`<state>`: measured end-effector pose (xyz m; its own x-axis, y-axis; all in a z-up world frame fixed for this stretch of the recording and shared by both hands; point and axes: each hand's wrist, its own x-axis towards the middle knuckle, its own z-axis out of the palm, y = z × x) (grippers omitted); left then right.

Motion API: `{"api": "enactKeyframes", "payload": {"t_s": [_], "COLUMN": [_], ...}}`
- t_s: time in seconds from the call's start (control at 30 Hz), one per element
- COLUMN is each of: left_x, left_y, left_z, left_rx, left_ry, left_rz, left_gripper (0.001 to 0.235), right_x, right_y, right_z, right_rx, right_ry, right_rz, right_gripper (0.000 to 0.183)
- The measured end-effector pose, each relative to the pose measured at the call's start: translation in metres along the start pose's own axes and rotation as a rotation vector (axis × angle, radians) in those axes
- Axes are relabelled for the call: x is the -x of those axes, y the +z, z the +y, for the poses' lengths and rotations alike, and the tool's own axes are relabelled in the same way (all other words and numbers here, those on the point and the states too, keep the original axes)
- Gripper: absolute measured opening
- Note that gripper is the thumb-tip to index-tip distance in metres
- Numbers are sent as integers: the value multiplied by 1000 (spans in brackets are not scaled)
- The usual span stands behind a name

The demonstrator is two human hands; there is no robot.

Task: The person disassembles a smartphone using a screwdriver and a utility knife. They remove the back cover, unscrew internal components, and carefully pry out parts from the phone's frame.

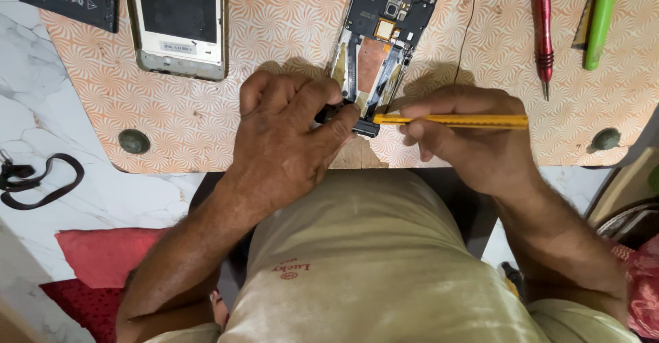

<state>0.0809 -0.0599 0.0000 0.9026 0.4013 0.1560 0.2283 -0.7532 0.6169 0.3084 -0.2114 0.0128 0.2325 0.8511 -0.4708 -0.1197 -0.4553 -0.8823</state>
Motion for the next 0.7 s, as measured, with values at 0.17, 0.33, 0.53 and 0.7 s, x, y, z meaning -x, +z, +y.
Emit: {"api": "enactKeyframes", "payload": {"t_s": [0.17, 0.33, 0.53, 0.7], "left_x": [1, 1, 1, 3], "left_y": [0, 0, 0, 2], "left_z": [2, 2, 2, 2], "left_rx": [-68, -63, -64, -68], "left_ry": [32, 37, 32, 30], "left_rz": [15, 16, -2, -6], "left_gripper": [25, 25, 25, 26], "right_x": [-5, -10, -18, -22], "right_y": [3, 7, 7, 6], "right_z": [-5, -9, -14, -18], "right_rx": [-28, -62, -64, -51], "right_ry": [105, 178, 227, 304], "right_rz": [35, 75, 80, 81], "right_gripper": [20, 17, 14, 15]}}
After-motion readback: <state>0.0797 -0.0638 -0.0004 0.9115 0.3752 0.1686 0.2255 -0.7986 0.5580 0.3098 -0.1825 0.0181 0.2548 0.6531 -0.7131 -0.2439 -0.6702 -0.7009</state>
